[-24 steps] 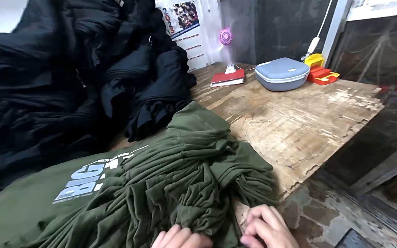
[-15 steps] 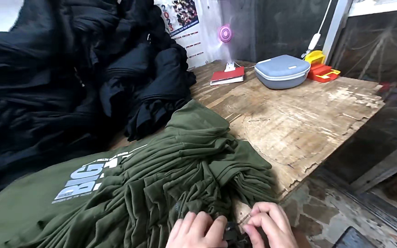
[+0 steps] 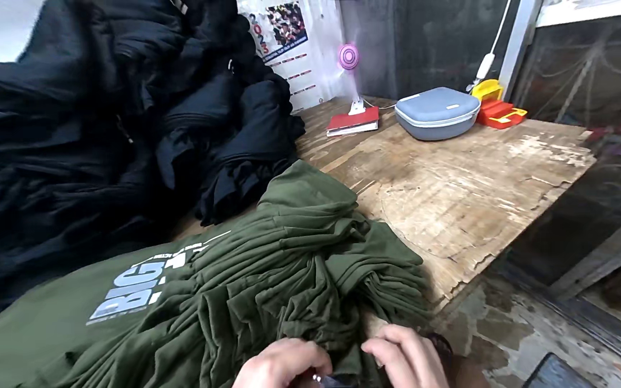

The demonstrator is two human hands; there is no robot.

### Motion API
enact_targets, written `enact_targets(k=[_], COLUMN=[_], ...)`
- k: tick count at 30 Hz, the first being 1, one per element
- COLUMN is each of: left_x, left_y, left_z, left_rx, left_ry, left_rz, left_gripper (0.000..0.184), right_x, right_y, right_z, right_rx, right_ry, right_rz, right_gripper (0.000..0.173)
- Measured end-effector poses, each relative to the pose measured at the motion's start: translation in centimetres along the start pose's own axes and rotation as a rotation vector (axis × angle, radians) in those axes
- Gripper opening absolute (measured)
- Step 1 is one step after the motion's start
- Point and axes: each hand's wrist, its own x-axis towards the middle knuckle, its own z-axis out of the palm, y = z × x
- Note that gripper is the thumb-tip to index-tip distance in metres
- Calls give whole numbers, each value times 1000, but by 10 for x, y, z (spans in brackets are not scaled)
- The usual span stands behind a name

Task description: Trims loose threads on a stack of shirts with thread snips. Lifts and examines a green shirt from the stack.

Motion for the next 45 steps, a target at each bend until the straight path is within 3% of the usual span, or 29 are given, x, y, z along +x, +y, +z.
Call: enact_targets(k=[3, 5, 7, 8, 11, 13, 15, 19, 21, 22, 25, 32, 39, 42, 45], left_x=[2, 5, 9, 11, 14, 13, 12, 6, 0, -4, -10, -6, -5, -5, -5], left_y=[0, -2, -6, -7, -8, -7, -4, 1, 4, 4, 1, 0, -3, -6, -7], left_z=[-5, -6, -4, -3, -3, -3, -2, -1, 0, 5, 26, 45, 49, 47, 45], left_rx=[-52, -74, -80, -85, -112, -124, -135, -144, -112, -71, 123, 273, 354, 356, 328], left_ry=[20, 47, 94, 113, 127, 110, 90, 48, 40, 75, 275, 398, 412, 410, 401], left_rz=[-65, -121, -170, -190, -216, -219, -211, -178, -85, -32, 46, 130, 148, 128, 108], left_gripper=[20, 17, 17, 18, 19, 19, 23, 25, 38, 41, 27, 20, 15, 16, 18], right_x=[10, 22, 32, 33, 27, 17, 8, -11, -19, -21, -22, -17, -21, -22, -11], right_y=[-6, -6, -3, 0, 9, 15, 24, 28, 29, 29, 27, 21, 20, 28, 22], right_z=[30, 39, 36, 33, 27, 27, 25, 29, 32, 33, 38, 50, 45, 33, 17], right_rx=[335, 719, 860, 849, 586, 254, 177, 331, 389, 403, 416, 299, 119, 90, -11], right_ry=[116, 171, 127, 62, -57, 80, 199, 306, 320, 321, 334, 449, 402, 368, 187], right_rz=[57, 204, 294, 276, 46, -119, -172, -12, 46, 71, 103, 38, -71, 27, 121], right_gripper=[14, 20, 19, 17, 36, 13, 7, 7, 7, 8, 9, 4, 5, 19, 40])
